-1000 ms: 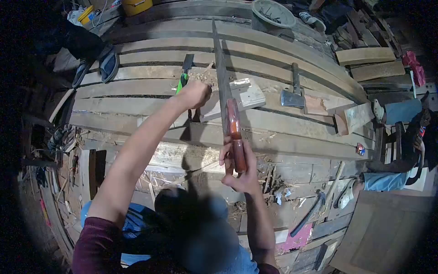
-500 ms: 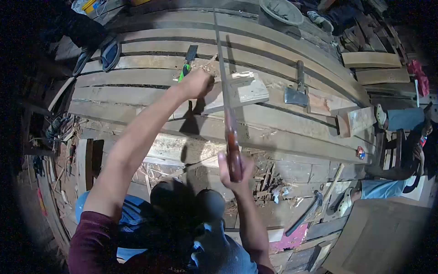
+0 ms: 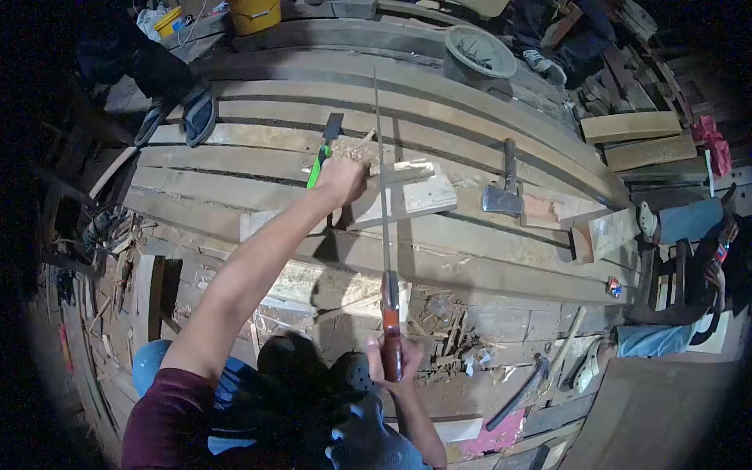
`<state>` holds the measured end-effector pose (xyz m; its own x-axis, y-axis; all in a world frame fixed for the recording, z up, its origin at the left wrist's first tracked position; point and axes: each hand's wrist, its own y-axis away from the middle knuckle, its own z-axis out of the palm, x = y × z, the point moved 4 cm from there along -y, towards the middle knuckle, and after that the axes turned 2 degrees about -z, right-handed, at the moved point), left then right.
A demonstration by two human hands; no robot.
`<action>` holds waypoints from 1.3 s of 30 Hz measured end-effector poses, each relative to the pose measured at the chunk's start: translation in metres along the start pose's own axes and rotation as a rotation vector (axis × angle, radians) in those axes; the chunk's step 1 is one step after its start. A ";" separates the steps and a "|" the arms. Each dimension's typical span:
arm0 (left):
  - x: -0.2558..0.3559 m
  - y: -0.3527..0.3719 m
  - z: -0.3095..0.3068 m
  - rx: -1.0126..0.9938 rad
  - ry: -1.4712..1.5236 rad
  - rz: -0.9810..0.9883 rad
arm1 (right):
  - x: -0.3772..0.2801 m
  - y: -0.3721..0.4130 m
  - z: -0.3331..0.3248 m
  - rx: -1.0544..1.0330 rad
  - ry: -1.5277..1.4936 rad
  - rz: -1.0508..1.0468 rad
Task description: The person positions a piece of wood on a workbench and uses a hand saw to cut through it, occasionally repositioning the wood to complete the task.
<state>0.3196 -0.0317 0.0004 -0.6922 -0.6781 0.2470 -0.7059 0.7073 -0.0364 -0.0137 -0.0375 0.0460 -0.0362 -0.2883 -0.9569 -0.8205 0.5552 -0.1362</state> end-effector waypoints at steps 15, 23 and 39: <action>0.029 0.011 -0.016 -0.015 0.007 0.083 | -0.011 0.022 -0.008 0.030 -0.034 -0.045; 0.032 0.012 -0.011 -0.042 0.006 0.112 | 0.000 0.005 -0.011 -0.004 0.024 0.007; 0.033 0.015 -0.019 -0.060 0.015 0.135 | -0.018 0.010 -0.035 -0.045 -0.010 0.035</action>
<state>0.2892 -0.0398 0.0265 -0.7778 -0.5730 0.2583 -0.5958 0.8030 -0.0128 -0.0413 -0.0541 0.0711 -0.0598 -0.2612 -0.9634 -0.8437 0.5291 -0.0911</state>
